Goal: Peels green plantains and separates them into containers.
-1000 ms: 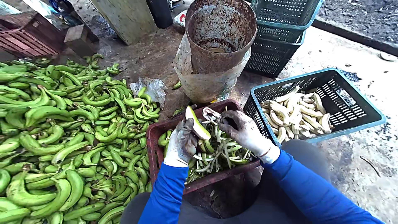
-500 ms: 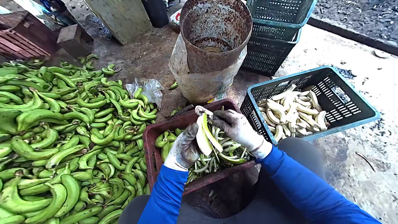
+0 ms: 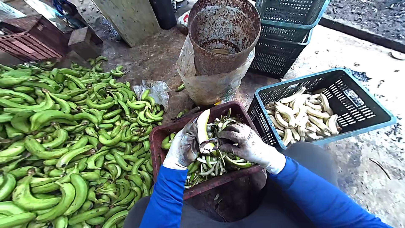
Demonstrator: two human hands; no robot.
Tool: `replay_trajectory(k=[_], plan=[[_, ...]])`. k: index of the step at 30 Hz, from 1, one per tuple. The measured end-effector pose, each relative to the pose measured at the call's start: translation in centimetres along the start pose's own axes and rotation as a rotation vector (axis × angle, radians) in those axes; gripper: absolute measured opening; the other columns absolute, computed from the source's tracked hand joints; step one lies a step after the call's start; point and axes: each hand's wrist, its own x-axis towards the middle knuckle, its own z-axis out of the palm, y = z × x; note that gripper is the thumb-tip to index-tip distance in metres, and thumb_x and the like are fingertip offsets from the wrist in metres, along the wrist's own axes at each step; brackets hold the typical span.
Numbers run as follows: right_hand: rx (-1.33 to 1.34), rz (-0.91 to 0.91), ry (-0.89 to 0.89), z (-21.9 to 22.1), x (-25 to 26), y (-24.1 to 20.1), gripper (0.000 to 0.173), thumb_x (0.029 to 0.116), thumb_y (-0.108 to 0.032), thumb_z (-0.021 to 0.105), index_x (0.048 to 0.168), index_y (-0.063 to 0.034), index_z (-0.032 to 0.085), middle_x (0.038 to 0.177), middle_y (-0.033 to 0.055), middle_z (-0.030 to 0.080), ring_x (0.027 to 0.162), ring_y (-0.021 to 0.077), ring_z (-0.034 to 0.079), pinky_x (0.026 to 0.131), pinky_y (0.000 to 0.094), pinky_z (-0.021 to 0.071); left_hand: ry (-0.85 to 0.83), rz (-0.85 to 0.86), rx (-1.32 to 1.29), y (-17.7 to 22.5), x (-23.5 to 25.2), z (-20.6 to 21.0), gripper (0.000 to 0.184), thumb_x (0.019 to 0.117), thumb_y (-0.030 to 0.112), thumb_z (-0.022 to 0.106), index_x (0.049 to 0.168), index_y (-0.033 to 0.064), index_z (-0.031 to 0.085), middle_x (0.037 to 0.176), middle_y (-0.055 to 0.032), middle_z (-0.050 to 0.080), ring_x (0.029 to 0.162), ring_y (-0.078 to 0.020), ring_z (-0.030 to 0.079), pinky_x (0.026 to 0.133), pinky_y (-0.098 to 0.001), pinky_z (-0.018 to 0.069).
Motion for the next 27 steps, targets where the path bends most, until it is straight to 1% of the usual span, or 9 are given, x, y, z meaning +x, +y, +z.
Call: replay_trajectory(k=[3,5,6,9,12,20,22,24,27], plan=[[-0.012,0.025,0.096,0.5,0.7,0.2,0.039,0.0973,-0.048,0.068,0.125,-0.0214,0.073,0.114,0.0017,0.071,0.111,0.0183,0.064,0.100,0.0443,0.0515,0.028,0.034,0.033,0.3,0.0,0.0,0.037,0.1085,0.024,0.045,0.142,0.0113,0.055,0.113,-0.0157,0.068,0.096,-0.0231,0.069,0.087,-0.0417,0.0590],[-0.013,-0.005,0.106,0.1,1.2,0.4,0.040,0.0973,-0.046,0.068,0.128,-0.0211,0.072,0.116,0.0017,0.071,0.113,0.0178,0.064,0.102,0.0440,0.0506,0.091,0.047,-0.014,0.3,0.1,0.2,0.034,0.1083,0.023,0.047,0.137,0.0092,0.059,0.113,-0.0161,0.069,0.097,-0.0240,0.069,0.088,-0.0430,0.0587],[-0.005,-0.028,0.092,-0.1,1.4,0.5,0.040,0.0974,-0.046,0.068,0.129,-0.0207,0.072,0.115,0.0015,0.071,0.113,0.0172,0.064,0.102,0.0430,0.0507,0.102,0.053,-0.016,0.2,0.0,0.2,0.035,0.1088,0.023,0.045,0.138,0.0089,0.058,0.114,-0.0162,0.068,0.099,-0.0243,0.068,0.089,-0.0434,0.0583],[0.027,-0.066,0.011,-0.8,1.1,0.2,0.037,0.0977,-0.044,0.068,0.126,-0.0220,0.073,0.114,-0.0006,0.071,0.111,0.0149,0.063,0.103,0.0419,0.0500,0.133,0.039,0.000,0.2,0.0,-0.1,0.037,0.1100,0.027,0.042,0.139,0.0099,0.058,0.112,-0.0159,0.068,0.095,-0.0245,0.069,0.085,-0.0424,0.0591],[-0.004,-0.083,-0.033,-0.9,0.4,-0.1,0.037,0.0992,-0.048,0.064,0.125,-0.0243,0.073,0.112,-0.0003,0.071,0.109,0.0157,0.064,0.099,0.0421,0.0507,0.194,0.013,-0.029,0.4,0.4,-0.2,0.035,0.1080,0.028,0.049,0.136,0.0103,0.060,0.108,-0.0159,0.068,0.090,-0.0248,0.069,0.081,-0.0417,0.0600],[0.020,-0.086,-0.002,-0.4,0.7,-0.2,0.034,0.0986,-0.047,0.066,0.122,-0.0236,0.075,0.106,-0.0020,0.071,0.105,0.0139,0.064,0.096,0.0403,0.0520,0.090,-0.009,0.112,0.3,0.1,0.1,0.036,0.1091,0.027,0.046,0.138,0.0104,0.060,0.108,-0.0161,0.068,0.090,-0.0235,0.068,0.082,-0.0407,0.0594],[0.023,-0.033,0.054,-0.1,0.9,-0.2,0.035,0.0979,-0.045,0.068,0.124,-0.0224,0.074,0.109,-0.0006,0.071,0.106,0.0147,0.065,0.097,0.0404,0.0532,0.060,0.009,0.209,0.1,-0.1,0.4,0.035,0.1091,0.025,0.046,0.138,0.0102,0.061,0.109,-0.0163,0.069,0.090,-0.0233,0.069,0.081,-0.0405,0.0601],[-0.006,0.060,0.138,0.1,1.4,0.3,0.037,0.0968,-0.043,0.070,0.126,-0.0202,0.073,0.114,0.0034,0.071,0.108,0.0186,0.066,0.098,0.0433,0.0540,0.012,0.021,0.258,-0.3,0.1,0.4,0.037,0.1087,0.022,0.045,0.141,0.0104,0.059,0.117,-0.0179,0.068,0.098,-0.0255,0.068,0.086,-0.0423,0.0587],[0.014,0.377,0.193,0.0,2.3,2.1,0.037,0.0985,-0.040,0.068,0.129,-0.0185,0.071,0.116,0.0068,0.070,0.106,0.0216,0.068,0.092,0.0475,0.0577,0.039,0.015,0.198,-0.5,0.2,0.3,0.037,0.1084,0.025,0.048,0.141,0.0110,0.059,0.118,-0.0170,0.067,0.098,-0.0247,0.068,0.087,-0.0431,0.0591]])
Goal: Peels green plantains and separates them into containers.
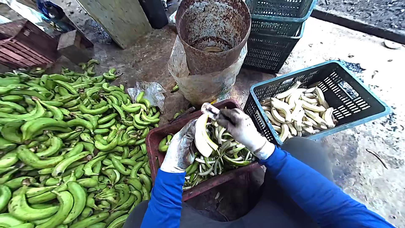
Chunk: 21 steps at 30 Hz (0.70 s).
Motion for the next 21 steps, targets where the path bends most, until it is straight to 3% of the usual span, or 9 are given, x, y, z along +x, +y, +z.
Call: replay_trajectory(k=[4,6,8,11,13,15,16,18,21], plan=[[0.132,0.326,-0.042,-2.2,1.1,0.4,0.038,0.1020,-0.050,0.059,0.127,-0.0241,0.070,0.119,0.0013,0.070,0.106,0.0168,0.068,0.092,0.0500,0.0563,0.039,-0.032,-0.126,0.4,-0.2,-0.1,0.037,0.1086,0.023,0.048,0.142,0.0101,0.057,0.111,-0.0203,0.067,0.091,-0.0295,0.070,0.081,-0.0479,0.0611],[0.299,0.329,-0.027,-2.7,0.5,-0.9,0.041,0.0980,-0.053,0.065,0.127,-0.0242,0.070,0.104,-0.0011,0.073,0.086,0.0123,0.070,0.075,0.0412,0.0606,0.067,0.011,-0.142,0.1,-0.1,-0.2,0.038,0.1089,0.022,0.047,0.145,0.0105,0.054,0.116,-0.0210,0.067,0.098,-0.0316,0.070,0.084,-0.0489,0.0606],[0.483,0.300,-0.095,-2.0,-0.5,-2.5,0.058,0.0876,-0.042,0.080,0.139,-0.0235,0.062,0.098,0.0020,0.072,0.076,0.0149,0.068,0.065,0.0394,0.0605,0.102,0.072,-0.122,-0.8,0.1,0.1,0.039,0.1083,0.020,0.048,0.146,0.0117,0.053,0.123,-0.0194,0.067,0.104,-0.0295,0.069,0.087,-0.0458,0.0596],[0.465,0.276,-0.289,0.2,-2.1,-3.8,0.090,0.0774,-0.039,0.089,0.155,-0.0292,0.044,0.107,0.0015,0.073,0.087,0.0130,0.071,0.079,0.0407,0.0633,0.151,0.080,0.005,-2.3,-0.1,2.3,0.037,0.1075,0.017,0.049,0.143,0.0095,0.054,0.115,-0.0138,0.069,0.092,-0.0213,0.069,0.079,-0.0383,0.0608],[0.364,0.289,-0.330,0.0,-2.2,-3.6,0.086,0.0790,-0.040,0.084,0.155,-0.0325,0.044,0.106,0.0015,0.072,0.088,0.0128,0.070,0.082,0.0426,0.0607,0.196,0.090,0.182,-2.7,-0.4,3.9,0.031,0.1060,0.019,0.053,0.133,0.0066,0.060,0.104,-0.0086,0.070,0.083,-0.0174,0.067,0.073,-0.0357,0.0605],[0.355,0.303,-0.260,-2.3,-1.8,-2.8,0.074,0.0832,-0.032,0.082,0.150,-0.0318,0.051,0.098,0.0037,0.073,0.077,0.0157,0.070,0.071,0.0437,0.0617,0.139,0.144,0.435,-1.9,-0.9,3.7,0.038,0.1070,0.023,0.052,0.141,0.0076,0.058,0.128,-0.0092,0.068,0.109,-0.0233,0.070,0.091,-0.0456,0.0625],[0.301,0.309,-0.202,-4.2,-1.6,-2.1,0.068,0.0851,-0.030,0.080,0.148,-0.0320,0.053,0.096,0.0040,0.072,0.074,0.0169,0.068,0.065,0.0447,0.0603,0.129,0.214,0.681,-1.0,-1.5,3.6,0.041,0.1069,0.030,0.052,0.143,0.0117,0.058,0.133,-0.0057,0.067,0.114,-0.0189,0.069,0.094,-0.0422,0.0623],[-0.003,0.348,-0.061,-8.6,-1.4,-0.4,0.058,0.0882,-0.033,0.076,0.143,-0.0286,0.058,0.104,0.0065,0.073,0.084,0.0237,0.070,0.069,0.0546,0.0581,0.099,0.381,1.198,1.9,-2.9,4.7,0.048,0.1059,0.040,0.048,0.147,0.0167,0.055,0.139,-0.0045,0.063,0.122,-0.0149,0.063,0.102,-0.0416,0.0545],[-0.282,0.455,0.117,-12.1,-1.4,2.9,0.046,0.0882,-0.033,0.073,0.131,-0.0160,0.067,0.125,0.0162,0.066,0.107,0.0377,0.065,0.085,0.0679,0.0515,-0.055,0.612,1.651,6.3,-5.7,10.3,0.051,0.1036,0.042,0.051,0.146,0.0148,0.056,0.137,-0.0142,0.062,0.126,-0.0320,0.060,0.101,-0.0557,0.0508]])
